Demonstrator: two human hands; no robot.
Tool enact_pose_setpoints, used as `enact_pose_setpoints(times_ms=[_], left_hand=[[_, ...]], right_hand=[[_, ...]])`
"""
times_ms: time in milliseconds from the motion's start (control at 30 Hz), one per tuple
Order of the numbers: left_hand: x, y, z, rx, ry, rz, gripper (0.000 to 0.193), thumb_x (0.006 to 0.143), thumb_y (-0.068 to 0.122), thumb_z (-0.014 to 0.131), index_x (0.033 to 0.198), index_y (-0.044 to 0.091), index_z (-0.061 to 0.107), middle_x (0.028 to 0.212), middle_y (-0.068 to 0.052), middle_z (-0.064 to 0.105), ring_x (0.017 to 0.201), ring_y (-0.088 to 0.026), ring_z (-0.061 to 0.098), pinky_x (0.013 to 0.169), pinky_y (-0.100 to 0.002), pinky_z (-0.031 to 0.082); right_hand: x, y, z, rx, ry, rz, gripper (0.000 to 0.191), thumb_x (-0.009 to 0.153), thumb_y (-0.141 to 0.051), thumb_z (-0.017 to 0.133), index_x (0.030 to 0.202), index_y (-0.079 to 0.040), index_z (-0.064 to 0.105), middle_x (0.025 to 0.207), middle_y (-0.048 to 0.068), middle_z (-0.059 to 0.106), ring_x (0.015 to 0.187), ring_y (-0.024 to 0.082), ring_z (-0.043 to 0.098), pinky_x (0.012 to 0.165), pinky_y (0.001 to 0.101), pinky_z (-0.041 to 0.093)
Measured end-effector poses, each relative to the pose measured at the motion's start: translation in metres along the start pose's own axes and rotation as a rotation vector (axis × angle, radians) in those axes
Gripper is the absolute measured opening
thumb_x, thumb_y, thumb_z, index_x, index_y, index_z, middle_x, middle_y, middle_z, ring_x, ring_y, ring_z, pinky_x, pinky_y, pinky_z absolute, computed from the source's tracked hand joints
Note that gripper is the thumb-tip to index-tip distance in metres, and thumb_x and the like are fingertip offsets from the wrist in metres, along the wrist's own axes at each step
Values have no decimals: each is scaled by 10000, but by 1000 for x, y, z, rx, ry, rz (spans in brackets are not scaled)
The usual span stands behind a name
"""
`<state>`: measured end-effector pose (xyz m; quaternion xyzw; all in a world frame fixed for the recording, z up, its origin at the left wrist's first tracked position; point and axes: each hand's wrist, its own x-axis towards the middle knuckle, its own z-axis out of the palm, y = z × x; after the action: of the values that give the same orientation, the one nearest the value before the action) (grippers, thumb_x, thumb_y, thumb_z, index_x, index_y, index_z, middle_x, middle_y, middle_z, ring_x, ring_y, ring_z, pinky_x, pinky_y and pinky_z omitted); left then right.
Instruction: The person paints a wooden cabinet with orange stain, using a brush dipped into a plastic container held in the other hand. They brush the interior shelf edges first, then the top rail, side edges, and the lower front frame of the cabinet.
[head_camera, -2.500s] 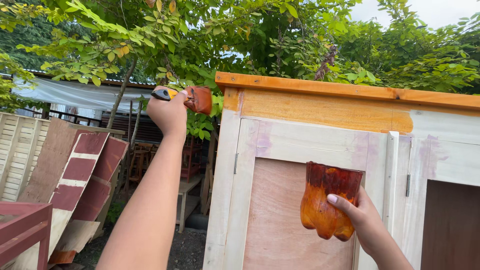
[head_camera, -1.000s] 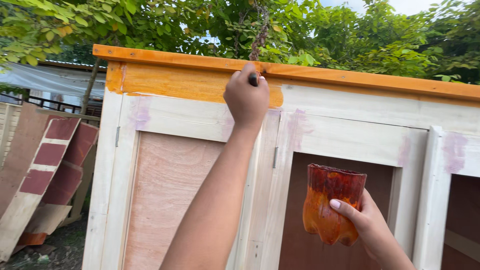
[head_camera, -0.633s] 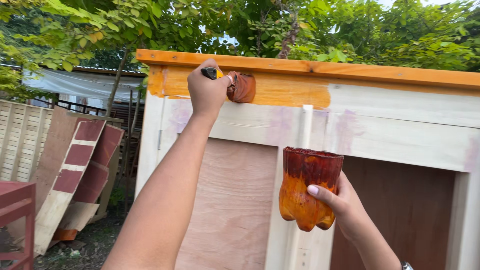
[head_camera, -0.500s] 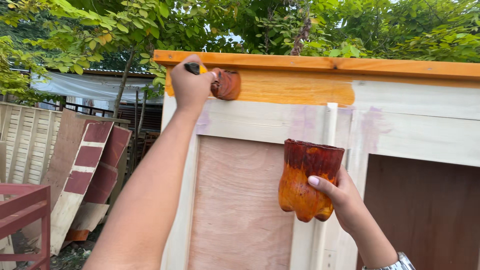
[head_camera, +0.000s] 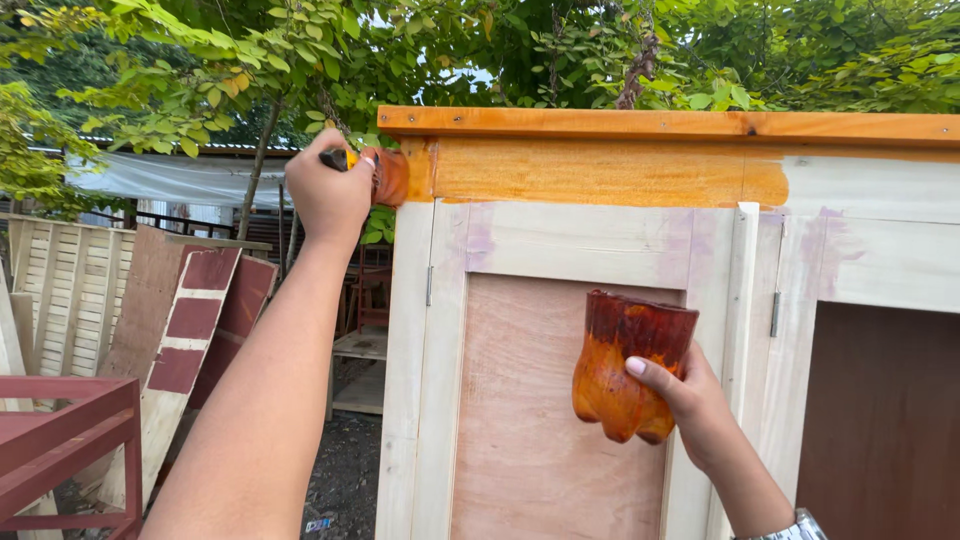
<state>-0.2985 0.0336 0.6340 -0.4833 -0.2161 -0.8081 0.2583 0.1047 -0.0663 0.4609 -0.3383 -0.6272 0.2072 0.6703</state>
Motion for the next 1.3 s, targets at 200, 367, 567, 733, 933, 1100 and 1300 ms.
enact_pose_setpoints(times_ms=[200,367,567,733,933,1100,1300], left_hand=[[6,11,4,82,52,185,189,825,32,769,846,44,581,767,-133,602,710,-344,618,612,-430,476],[-15,40,45,117,8,244,126,834,-2,720,885,95,659,808,-117,641,732,-319,661,623,-453,509],[-61,102,81,55,-129,361,158,743,-22,721,867,58,666,830,-155,643,774,-366,641,691,-460,507],[-53,85,23,-359,-240,286,180,804,28,806,937,34,685,903,-135,698,840,-316,704,745,-377,548],[-18,28,-31,-219,-236,376,212,802,16,841,956,22,696,944,-125,719,865,-311,715,741,-367,558],[3,6,-16,-207,-313,457,211,792,24,833,944,31,686,960,-94,723,863,-296,714,730,-365,558],[12,-3,-3,-233,-340,361,192,782,32,802,909,52,659,907,-73,685,816,-288,687,683,-374,523]], right_hand=[[-15,-12,-34,-36,51,3,751,735,-379,763,1355,-30,522,1216,181,667,1129,284,658,928,440,553],[-25,-18,-61,-92,92,35,765,725,-383,772,1357,-35,519,1214,194,674,1130,280,670,938,436,554],[-30,-29,-72,-124,42,32,760,720,-388,774,1341,-17,541,1194,201,694,1102,295,681,926,440,559],[-24,-26,-41,-133,-5,43,779,706,-365,788,1366,-55,512,1248,170,669,1174,280,644,976,437,520],[-8,-9,17,-67,-103,-4,814,714,-379,780,1403,-46,504,1298,165,660,1226,279,620,1019,416,493],[0,19,61,-35,-107,57,848,699,-390,785,1409,-35,488,1289,199,653,1214,317,630,1003,446,511],[-3,43,79,-134,-71,220,954,648,-456,782,1444,-57,439,1262,264,615,1212,395,644,994,517,541]])
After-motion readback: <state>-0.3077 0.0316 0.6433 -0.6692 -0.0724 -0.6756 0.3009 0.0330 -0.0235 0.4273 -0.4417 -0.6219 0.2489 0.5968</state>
